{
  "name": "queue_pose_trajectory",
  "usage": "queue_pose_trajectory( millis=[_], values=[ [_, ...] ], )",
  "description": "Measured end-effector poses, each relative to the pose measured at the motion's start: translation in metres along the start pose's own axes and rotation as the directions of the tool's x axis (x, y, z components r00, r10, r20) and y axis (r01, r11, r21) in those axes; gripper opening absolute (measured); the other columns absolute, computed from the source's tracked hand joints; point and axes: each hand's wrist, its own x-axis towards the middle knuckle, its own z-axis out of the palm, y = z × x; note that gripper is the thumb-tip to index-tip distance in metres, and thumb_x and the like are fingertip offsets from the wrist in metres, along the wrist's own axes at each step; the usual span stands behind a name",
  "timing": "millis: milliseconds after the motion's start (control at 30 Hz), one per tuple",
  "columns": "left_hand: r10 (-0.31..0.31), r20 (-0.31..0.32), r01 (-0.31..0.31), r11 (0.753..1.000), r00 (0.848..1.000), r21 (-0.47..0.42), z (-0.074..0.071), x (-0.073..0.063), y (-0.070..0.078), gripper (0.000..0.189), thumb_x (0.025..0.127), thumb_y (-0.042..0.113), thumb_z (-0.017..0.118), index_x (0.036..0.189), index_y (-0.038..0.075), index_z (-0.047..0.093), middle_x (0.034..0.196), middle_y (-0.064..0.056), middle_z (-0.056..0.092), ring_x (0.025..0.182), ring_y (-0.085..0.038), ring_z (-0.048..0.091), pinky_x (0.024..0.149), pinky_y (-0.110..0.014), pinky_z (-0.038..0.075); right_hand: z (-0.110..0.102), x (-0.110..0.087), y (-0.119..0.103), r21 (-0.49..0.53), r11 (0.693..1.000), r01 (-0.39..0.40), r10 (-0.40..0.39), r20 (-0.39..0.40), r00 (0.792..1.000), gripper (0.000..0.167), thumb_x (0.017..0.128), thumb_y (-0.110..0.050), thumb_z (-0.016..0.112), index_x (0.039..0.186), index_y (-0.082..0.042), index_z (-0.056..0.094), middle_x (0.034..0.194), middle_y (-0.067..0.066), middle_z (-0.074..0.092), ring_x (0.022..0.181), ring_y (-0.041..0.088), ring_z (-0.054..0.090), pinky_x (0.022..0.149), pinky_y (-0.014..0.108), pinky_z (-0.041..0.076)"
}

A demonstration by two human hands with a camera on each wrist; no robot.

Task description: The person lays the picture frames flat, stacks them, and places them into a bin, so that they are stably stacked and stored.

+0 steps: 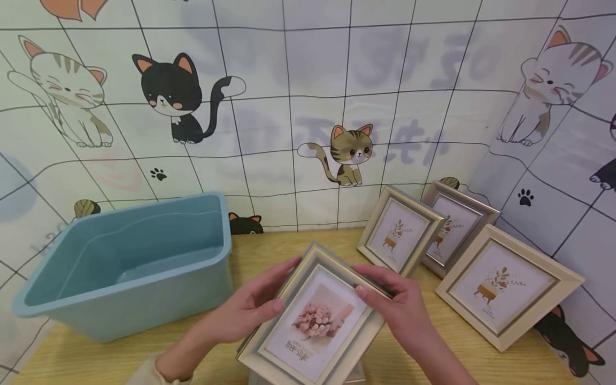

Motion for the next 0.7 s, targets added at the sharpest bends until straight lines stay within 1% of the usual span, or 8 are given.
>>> queue_pose_trajectory(
  millis=[100,167,233,367,433,500,600,700],
  values=[
    [-0.003,0.009,0.004,1.0,1.0,-0.029,0.0016,0.0005,0.0006,0.063,0.11,0.027,0.052,0.165,0.02,0.022,0.167,-0.004,0.026,0.145,-0.025,0.038,0.109,-0.039,0.043,0.0023,0.0017,0.0025,0.025,0.999,0.02,-0.02,-0.012,1.0,0.052,0.091,0.024,0.053,0.126,-0.009,0.073,0.128,-0.003,0.07,0.116,0.007,0.064,0.076,0.027,0.059],
    [-0.016,0.009,0.016,0.999,1.0,-0.03,0.0021,0.0007,0.0004,0.062,0.11,0.025,0.05,0.165,0.022,0.022,0.166,-0.006,0.027,0.142,-0.026,0.042,0.104,-0.038,0.047,0.0038,0.0026,0.0052,0.029,0.999,0.045,-0.045,-0.027,0.999,0.052,0.09,0.026,0.053,0.125,-0.007,0.074,0.126,-0.002,0.071,0.12,0.007,0.062,0.079,0.025,0.058],
    [-0.034,0.006,0.034,0.999,0.999,-0.024,0.0019,0.0006,0.0006,0.062,0.11,0.024,0.049,0.165,0.024,0.022,0.167,-0.007,0.026,0.14,-0.026,0.043,0.102,-0.037,0.049,0.0047,0.0032,0.0074,0.042,0.998,0.051,-0.049,-0.042,0.998,0.052,0.09,0.026,0.052,0.124,-0.007,0.074,0.126,-0.001,0.071,0.122,0.007,0.061,0.08,0.024,0.057],
    [-0.059,-0.004,0.058,0.998,0.998,-0.009,0.0,0.0002,-0.0021,0.062,0.11,0.023,0.05,0.165,0.025,0.022,0.166,-0.008,0.027,0.134,-0.025,0.05,0.094,-0.037,0.054,0.0059,0.003,0.0086,-0.038,0.998,0.046,-0.049,-0.086,0.995,0.048,0.09,0.024,0.055,0.123,-0.005,0.074,0.123,-0.004,0.072,0.124,0.005,0.059,0.09,0.019,0.052],
    [-0.06,-0.006,0.06,0.998,0.998,0.01,-0.0007,0.0002,-0.0038,0.063,0.11,0.024,0.051,0.165,0.025,0.022,0.165,-0.008,0.029,0.13,-0.023,0.054,0.089,-0.037,0.057,0.0055,0.0022,0.0081,-0.08,0.997,0.02,-0.028,-0.104,0.994,0.044,0.092,0.021,0.057,0.123,-0.005,0.074,0.123,-0.006,0.072,0.123,0.003,0.059,0.091,0.017,0.05],
    [-0.06,-0.001,0.06,0.998,0.998,0.029,-0.001,0.0001,-0.0056,0.064,0.109,0.022,0.051,0.166,0.026,0.021,0.164,-0.008,0.031,0.129,-0.022,0.055,0.087,-0.037,0.058,0.0047,0.0018,0.0069,-0.133,0.991,-0.011,-0.006,-0.122,0.993,0.039,0.093,0.017,0.06,0.124,-0.003,0.073,0.122,-0.008,0.072,0.122,0.002,0.058,0.094,0.015,0.047],
    [-0.066,0.01,0.066,0.996,0.998,0.058,-0.0007,0.0,-0.007,0.067,0.109,0.017,0.053,0.166,0.027,0.02,0.164,-0.007,0.033,0.131,-0.02,0.054,0.092,-0.036,0.056,0.0028,0.0016,0.0065,-0.178,0.983,-0.043,0.017,-0.142,0.99,0.035,0.095,0.012,0.062,0.125,-0.001,0.071,0.123,-0.009,0.072,0.12,0.001,0.059,0.094,0.014,0.046],
    [-0.094,0.018,0.092,0.993,0.995,0.079,-0.0002,-0.0006,-0.0086,0.07,0.107,0.013,0.055,0.165,0.03,0.02,0.159,-0.008,0.041,0.129,-0.018,0.056,0.093,-0.034,0.055,0.0006,0.0008,0.0081,-0.182,0.982,-0.043,0.015,-0.151,0.988,0.034,0.095,0.012,0.062,0.126,0.001,0.07,0.123,-0.007,0.072,0.12,0.001,0.059,0.093,0.014,0.047]
  ],
)
